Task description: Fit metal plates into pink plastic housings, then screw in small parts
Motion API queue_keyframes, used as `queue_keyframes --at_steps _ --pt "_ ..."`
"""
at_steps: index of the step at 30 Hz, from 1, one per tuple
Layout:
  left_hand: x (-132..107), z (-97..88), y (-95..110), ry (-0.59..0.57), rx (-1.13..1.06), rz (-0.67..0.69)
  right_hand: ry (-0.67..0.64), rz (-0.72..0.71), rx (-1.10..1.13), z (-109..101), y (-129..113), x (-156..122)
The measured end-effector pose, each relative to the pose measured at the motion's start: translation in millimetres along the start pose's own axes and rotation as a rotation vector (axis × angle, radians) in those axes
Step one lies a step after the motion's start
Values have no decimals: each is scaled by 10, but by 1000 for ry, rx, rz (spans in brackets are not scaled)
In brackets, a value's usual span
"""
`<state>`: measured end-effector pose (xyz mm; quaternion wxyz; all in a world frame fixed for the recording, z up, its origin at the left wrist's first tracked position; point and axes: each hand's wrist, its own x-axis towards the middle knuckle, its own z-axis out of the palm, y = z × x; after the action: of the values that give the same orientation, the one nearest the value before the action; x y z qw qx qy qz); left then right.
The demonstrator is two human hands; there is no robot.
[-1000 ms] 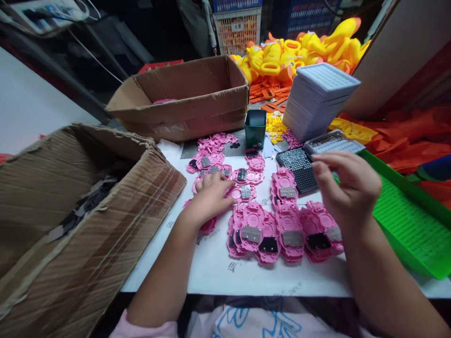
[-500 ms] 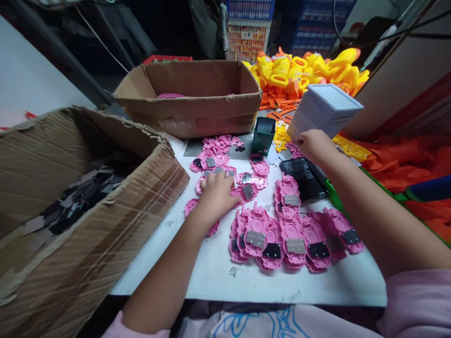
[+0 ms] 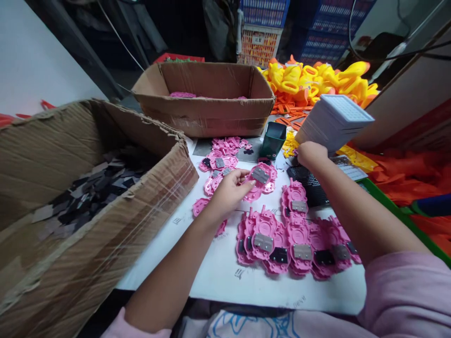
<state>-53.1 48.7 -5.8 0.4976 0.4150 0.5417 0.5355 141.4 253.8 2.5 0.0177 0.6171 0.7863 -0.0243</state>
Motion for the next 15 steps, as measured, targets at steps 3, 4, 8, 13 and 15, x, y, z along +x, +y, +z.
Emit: queue_keyframes --at_steps 3,4,8,13,15 --pt "-47 39 76 -91 -278 -116 96 -12 90 -161 -57 -249" --pt "-67 54 102 -94 -341 -151 136 -31 166 -209 -82 -398" --pt "-156 133 181 -91 -480 -175 180 -108 1001 -302 -205 -1226" --pt "-259 255 230 -86 -619 -144 49 -127 1497 -205 -300 -1974" --pt "-286 285 226 -86 -673 -157 63 -103 1525 -145 -294 -2046"
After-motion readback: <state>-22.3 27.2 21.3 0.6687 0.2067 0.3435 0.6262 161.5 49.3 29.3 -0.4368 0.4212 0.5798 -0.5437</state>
